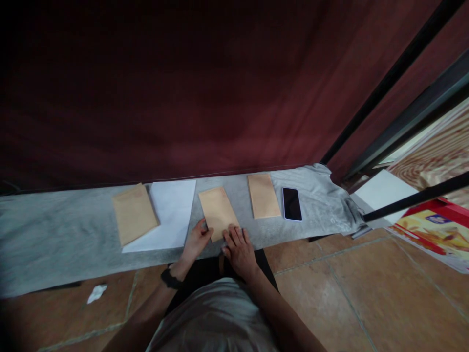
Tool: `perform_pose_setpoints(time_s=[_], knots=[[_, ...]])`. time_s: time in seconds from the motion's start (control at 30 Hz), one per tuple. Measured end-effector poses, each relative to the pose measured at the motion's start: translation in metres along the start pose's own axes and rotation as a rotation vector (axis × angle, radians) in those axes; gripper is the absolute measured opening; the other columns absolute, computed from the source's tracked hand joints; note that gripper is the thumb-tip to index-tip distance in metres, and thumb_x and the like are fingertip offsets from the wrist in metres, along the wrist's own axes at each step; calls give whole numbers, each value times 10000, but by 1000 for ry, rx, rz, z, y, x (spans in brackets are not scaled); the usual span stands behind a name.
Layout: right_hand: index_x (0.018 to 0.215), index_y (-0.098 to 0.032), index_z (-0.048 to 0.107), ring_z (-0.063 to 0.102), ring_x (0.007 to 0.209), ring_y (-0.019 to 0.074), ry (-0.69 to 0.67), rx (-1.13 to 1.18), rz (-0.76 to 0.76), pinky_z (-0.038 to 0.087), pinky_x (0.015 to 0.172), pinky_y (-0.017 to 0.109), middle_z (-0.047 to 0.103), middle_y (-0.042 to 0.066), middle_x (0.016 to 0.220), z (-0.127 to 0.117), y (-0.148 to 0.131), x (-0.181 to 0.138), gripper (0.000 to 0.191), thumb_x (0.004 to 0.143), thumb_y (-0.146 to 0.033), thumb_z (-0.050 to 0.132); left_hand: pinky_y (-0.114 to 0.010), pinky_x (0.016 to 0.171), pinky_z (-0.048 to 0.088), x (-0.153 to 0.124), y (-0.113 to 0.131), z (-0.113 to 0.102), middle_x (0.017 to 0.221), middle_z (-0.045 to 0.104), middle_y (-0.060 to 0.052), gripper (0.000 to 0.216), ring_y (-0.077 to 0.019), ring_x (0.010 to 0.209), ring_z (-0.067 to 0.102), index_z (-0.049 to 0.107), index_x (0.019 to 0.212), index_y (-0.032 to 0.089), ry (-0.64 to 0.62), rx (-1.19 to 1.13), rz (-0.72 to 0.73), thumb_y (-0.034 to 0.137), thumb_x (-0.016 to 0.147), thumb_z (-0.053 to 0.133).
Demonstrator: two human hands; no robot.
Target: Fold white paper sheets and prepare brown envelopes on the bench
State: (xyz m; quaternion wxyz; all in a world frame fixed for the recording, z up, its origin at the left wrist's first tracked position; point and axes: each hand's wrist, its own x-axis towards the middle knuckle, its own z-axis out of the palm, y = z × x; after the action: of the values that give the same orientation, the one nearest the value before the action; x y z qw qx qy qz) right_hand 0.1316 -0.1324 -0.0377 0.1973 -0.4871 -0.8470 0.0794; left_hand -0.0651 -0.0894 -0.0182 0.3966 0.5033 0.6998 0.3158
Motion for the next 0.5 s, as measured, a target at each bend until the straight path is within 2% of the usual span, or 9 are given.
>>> perform_pose_setpoints(time_s=[0.07, 0.1, 0.17, 0.23, 0.33, 0.5], knots=[[1551, -216, 390, 323, 1498, 286, -13, -48, 6, 251, 1221, 536, 386, 118, 1610, 5, 1, -2, 548, 1025, -327, 496, -385, 837, 569, 3, 0, -1, 1013, 734, -106, 454, -240, 925, 706, 563, 1359, 153, 128, 253, 184, 323, 940, 528], [1557, -220, 377, 324, 1498, 281, -13, -60, 8, 245, 1223, 529, 380, 111, 1614, 7, 1, -3, 549, 1030, -328, 485, -413, 961, 536, 6, 0, 1, 1181, 705, -134, 429, -255, 1103, 668, 571, 1360, 164, 165, 359, 305, 326, 974, 479], [1565, -226, 361, 327, 1497, 272, -9, -73, 8, 235, 1227, 519, 377, 100, 1618, 9, 2, -3, 548, 1038, -331, 468, -442, 1140, 414, 13, 3, 9, 1451, 569, -131, 443, -254, 1378, 493, 536, 1414, 184, 152, 505, 519, 321, 1015, 404], [1566, -233, 360, 330, 1495, 265, -5, -76, 4, 230, 1228, 513, 384, 93, 1615, 10, 3, -3, 547, 1039, -336, 464, -469, 1218, 306, 24, 7, 21, 1578, 443, -105, 485, -253, 1500, 325, 466, 1484, 189, 75, 651, 630, 332, 1029, 375], [1558, -250, 377, 321, 1497, 272, 5, -75, 17, 228, 1225, 521, 408, 80, 1603, 11, 3, -3, 542, 1033, -342, 473, -500, 1247, 219, 44, 11, 35, 1637, 345, -96, 533, -267, 1544, 222, 394, 1537, 173, -7, 831, 631, 355, 1040, 333], [1540, -275, 410, 313, 1495, 288, 21, -66, 45, 235, 1216, 538, 421, 61, 1597, 12, 0, -1, 529, 1022, -340, 493, -456, 1264, 166, 82, 18, 41, 1658, 294, -86, 597, -247, 1553, 192, 311, 1578, 143, 1, 900, 573, 416, 1050, 265]])
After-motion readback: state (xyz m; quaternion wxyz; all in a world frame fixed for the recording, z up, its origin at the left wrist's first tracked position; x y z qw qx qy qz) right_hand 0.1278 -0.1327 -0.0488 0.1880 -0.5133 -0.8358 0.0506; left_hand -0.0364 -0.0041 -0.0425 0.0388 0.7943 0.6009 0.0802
